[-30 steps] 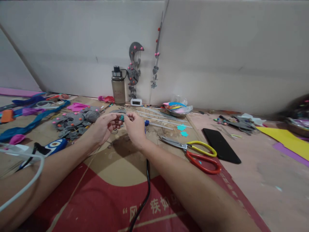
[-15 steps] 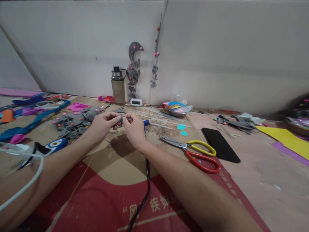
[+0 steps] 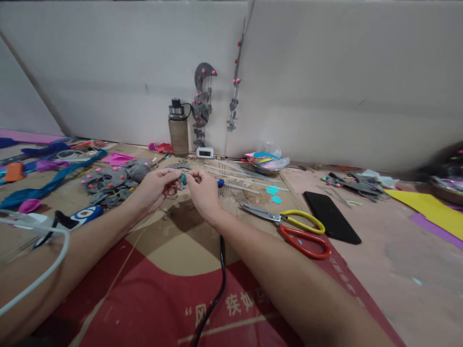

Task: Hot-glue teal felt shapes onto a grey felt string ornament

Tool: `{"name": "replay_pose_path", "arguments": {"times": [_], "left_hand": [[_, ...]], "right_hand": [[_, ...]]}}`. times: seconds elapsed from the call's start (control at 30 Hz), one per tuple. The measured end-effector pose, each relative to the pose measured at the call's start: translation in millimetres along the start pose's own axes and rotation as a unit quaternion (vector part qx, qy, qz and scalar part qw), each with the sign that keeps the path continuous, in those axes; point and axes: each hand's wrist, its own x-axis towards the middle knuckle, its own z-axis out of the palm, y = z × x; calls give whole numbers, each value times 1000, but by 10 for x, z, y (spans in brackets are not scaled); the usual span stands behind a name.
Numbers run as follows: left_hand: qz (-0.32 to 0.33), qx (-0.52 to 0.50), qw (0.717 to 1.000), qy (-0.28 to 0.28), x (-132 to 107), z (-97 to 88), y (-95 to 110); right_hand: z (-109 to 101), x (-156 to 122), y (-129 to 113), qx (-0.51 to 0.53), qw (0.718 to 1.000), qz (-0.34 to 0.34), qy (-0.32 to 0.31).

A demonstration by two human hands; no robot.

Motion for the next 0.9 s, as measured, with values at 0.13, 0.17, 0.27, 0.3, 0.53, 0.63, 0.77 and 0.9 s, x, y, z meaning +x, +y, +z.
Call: {"name": "replay_pose_path", "arguments": {"times": [0.13,0.17,0.27,0.3,0.53,0.63,0.77,0.9], "left_hand": [[-5,3,1000,-12,12,-6,-15],[-1,14,1000,-8,14,-8,-22],[18,33,999,18,25,-20,-39],[25,32,999,31,31,-26,-43],[29,14,996,85,46,-20,-40],[24,-6,995,96,40,-4,-16],[26,-33,992,120,55,-23,-6],[38,-53,991,120,102,-81,-48]], "right_hand": [[-15,9,26,3,1000,6,2],[-13,8,32,0,1000,5,-1],[-5,2,53,-23,1000,-12,-15],[-3,-1,59,-30,999,-17,-15],[-1,-19,111,-20,1000,-3,-1],[1,-20,138,-28,1000,-8,11],[7,-50,145,-50,998,-25,-2],[14,-122,115,-87,994,-47,-48]]}}
